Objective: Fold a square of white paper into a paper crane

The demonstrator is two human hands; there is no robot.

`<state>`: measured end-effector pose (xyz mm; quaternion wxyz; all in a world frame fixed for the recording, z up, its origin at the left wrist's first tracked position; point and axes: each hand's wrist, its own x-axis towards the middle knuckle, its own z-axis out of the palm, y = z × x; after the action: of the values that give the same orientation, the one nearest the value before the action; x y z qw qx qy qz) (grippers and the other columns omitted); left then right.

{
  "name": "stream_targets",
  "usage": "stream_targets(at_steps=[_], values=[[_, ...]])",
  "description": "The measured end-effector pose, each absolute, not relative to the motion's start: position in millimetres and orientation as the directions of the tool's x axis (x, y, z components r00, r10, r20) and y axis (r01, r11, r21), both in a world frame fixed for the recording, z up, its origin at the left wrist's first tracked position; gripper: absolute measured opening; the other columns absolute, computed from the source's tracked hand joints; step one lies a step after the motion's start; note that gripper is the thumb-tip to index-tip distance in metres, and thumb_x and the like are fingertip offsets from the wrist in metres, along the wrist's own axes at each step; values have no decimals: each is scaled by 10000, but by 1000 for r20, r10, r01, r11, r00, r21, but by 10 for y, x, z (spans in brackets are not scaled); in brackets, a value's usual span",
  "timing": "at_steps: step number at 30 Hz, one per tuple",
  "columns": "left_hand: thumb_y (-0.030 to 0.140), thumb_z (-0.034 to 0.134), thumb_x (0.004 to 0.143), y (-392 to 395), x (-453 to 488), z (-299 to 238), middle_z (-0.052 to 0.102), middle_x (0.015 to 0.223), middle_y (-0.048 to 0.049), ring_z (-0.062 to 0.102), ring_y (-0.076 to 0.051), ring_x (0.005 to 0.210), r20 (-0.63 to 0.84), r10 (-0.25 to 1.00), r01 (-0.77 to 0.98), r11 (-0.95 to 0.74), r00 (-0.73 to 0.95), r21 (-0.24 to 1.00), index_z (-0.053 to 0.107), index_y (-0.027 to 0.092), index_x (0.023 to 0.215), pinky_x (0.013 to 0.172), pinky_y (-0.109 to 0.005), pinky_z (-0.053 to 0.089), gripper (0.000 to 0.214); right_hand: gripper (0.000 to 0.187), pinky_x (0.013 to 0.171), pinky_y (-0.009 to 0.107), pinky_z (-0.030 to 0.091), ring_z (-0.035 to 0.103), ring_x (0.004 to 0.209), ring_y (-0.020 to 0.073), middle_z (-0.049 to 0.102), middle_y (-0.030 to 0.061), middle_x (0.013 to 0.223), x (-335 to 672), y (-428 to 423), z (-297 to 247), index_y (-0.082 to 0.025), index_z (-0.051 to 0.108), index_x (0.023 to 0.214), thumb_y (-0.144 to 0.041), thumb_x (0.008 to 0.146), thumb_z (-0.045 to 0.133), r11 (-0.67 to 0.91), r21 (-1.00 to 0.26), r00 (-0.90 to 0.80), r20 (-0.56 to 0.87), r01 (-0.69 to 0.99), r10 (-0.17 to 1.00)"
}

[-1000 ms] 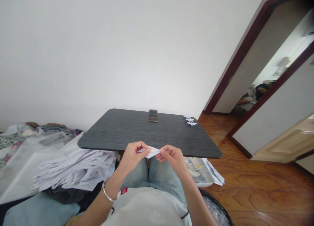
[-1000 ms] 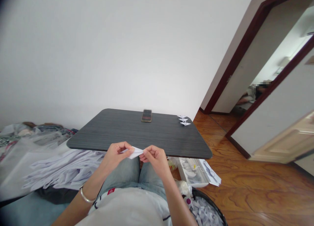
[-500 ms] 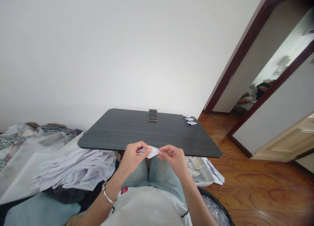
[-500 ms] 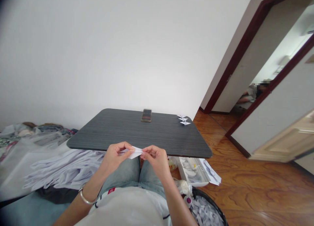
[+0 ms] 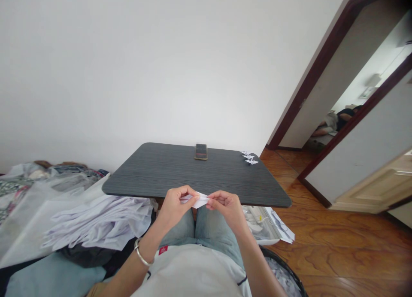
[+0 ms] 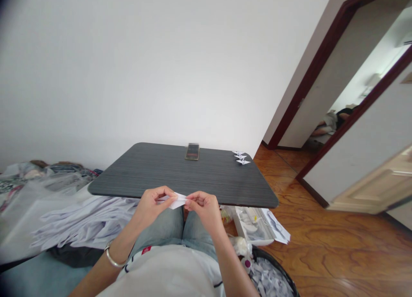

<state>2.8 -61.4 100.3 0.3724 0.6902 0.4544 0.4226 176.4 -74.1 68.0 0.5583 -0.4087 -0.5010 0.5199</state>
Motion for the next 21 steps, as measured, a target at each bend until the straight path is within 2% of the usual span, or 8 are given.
stream_targets(at_steps=[12, 18, 21], values=[[274, 630, 704, -585, 16, 960, 695, 657, -33, 603, -144, 581, 227, 940, 266, -294, 255, 918, 667, 132, 682, 554, -216, 436, 149, 174, 548, 258, 508, 623, 523, 148, 671, 14, 557, 1762, -760, 692, -166, 684, 661, -330, 648, 743, 154, -982, -31, 158, -109, 987], [283, 657, 682, -559, 29, 927, 697, 662, -49, 600, -147, 581, 215, 949, 237, -269, 229, 933, 698, 118, 706, 554, -217, 434, 172, 176, 578, 249, 507, 632, 563, 138, 681, 5, 623, 1758, -754, 682, -179, 676, 767, -300, 659, 743, 197, -964, -36, 207, -179, 978], [295, 665, 677, -561, 31, 931, 694, 653, -46, 597, -146, 579, 206, 954, 218, -253, 216, 943, 701, 116, 708, 558, -220, 438, 184, 165, 594, 254, 509, 638, 581, 142, 681, 5, 627, 1766, -757, 683, -179, 670, 757, -285, 655, 746, 206, -961, -41, 217, -186, 975]])
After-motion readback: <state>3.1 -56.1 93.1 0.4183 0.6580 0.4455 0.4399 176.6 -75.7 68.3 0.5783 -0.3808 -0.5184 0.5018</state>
